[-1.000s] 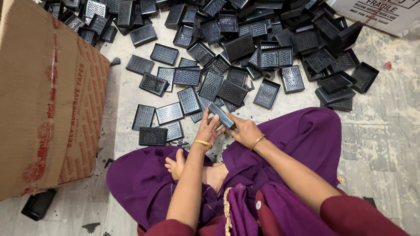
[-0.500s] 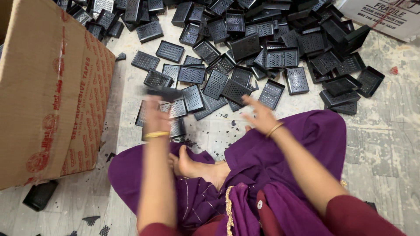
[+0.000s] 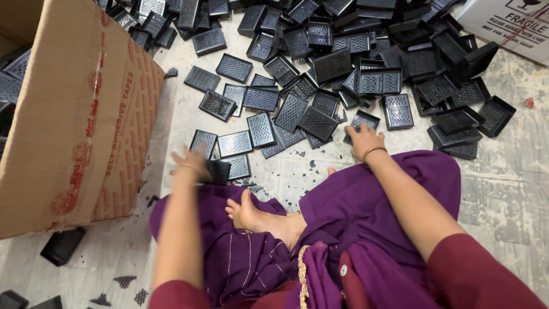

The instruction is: The person sits on the floor among a large scatter of black perforated plastic components, picks up parts one at a time, turns them over in both hands, and tosses selected parts into a nearby cardboard box, continuing this sorting cycle across the floor.

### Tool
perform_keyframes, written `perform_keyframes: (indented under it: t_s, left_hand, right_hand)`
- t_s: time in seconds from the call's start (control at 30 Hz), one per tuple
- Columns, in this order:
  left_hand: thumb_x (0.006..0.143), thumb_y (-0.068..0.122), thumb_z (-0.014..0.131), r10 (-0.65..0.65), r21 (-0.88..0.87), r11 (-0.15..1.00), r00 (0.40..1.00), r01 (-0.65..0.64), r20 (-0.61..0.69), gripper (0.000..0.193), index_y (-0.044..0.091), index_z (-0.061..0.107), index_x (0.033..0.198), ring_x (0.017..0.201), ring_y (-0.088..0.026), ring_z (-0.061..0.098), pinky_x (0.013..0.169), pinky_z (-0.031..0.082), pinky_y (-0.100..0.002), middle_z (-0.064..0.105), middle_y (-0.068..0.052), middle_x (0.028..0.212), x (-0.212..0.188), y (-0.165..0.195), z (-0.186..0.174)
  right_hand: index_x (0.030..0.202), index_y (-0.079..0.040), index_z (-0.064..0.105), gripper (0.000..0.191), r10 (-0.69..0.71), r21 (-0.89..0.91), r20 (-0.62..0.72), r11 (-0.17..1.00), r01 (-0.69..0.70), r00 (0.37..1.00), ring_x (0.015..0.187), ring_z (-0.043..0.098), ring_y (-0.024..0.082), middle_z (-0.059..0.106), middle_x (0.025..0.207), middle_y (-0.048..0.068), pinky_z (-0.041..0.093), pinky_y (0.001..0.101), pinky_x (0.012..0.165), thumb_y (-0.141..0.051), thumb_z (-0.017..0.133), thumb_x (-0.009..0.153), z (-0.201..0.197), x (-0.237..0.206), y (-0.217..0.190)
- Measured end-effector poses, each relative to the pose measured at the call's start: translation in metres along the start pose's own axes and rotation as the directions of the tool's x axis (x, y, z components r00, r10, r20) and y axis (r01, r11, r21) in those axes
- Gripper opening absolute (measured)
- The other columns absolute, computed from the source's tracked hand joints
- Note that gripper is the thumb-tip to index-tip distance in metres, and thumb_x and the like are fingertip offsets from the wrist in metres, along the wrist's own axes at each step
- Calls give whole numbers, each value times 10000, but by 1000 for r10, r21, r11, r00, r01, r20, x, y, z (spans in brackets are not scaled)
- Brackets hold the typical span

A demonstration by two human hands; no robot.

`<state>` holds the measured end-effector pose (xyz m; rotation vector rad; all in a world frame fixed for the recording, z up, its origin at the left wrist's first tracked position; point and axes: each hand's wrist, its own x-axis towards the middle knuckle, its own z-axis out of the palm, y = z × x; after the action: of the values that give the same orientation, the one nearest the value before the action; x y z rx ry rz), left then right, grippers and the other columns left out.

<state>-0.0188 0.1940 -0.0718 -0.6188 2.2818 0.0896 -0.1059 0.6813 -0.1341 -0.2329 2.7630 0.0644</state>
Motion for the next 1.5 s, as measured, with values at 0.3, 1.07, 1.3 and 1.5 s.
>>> perform_keyframes:
  t_s: [0.3,1.07,1.3,1.5]
  left_hand:
    - [824,293,839,266,0,951,818,-309,-510,685,165,471,1387,1324,-421,501,1062,339,-764,545,-172,1373,56,74,96]
    - [1045,585,505,571,-714,-670,755,203,-321,638,7,604,1297,973,-257,715,878,598,-400,712,-139,1120,-11,188,146]
    - [974,301,683,573,-829,-559,715,-17,-401,653,47,463,1534,1218,-145,588,1016,489,-305,591,-59,1404,-15,196,150]
    - [927,267,733,755,-943,-330,587,-46,-293,776,78,379,1591,1212,-133,544,949,470,-269,556,-35,1424,-37,193,140]
  right_hand:
    - [1294,-240,566,434,-229,305,-153,914,267,961,1087,671,347,663,1149,87,553,502,899,-71,630,900,6,-11,-14]
    - [1080,-94,511,455,-281,909,-201,304,285,939,929,613,85,619,1011,50,520,236,828,-283,877,886,74,-71,-111]
    - [1143,-114,486,489,-207,999,-54,-4,54,977,866,621,120,604,1002,22,546,331,757,-370,776,843,70,-66,-114]
    - [1017,-93,538,454,-82,919,284,-262,-296,955,863,681,205,606,957,54,600,390,753,-538,623,972,61,-57,-94]
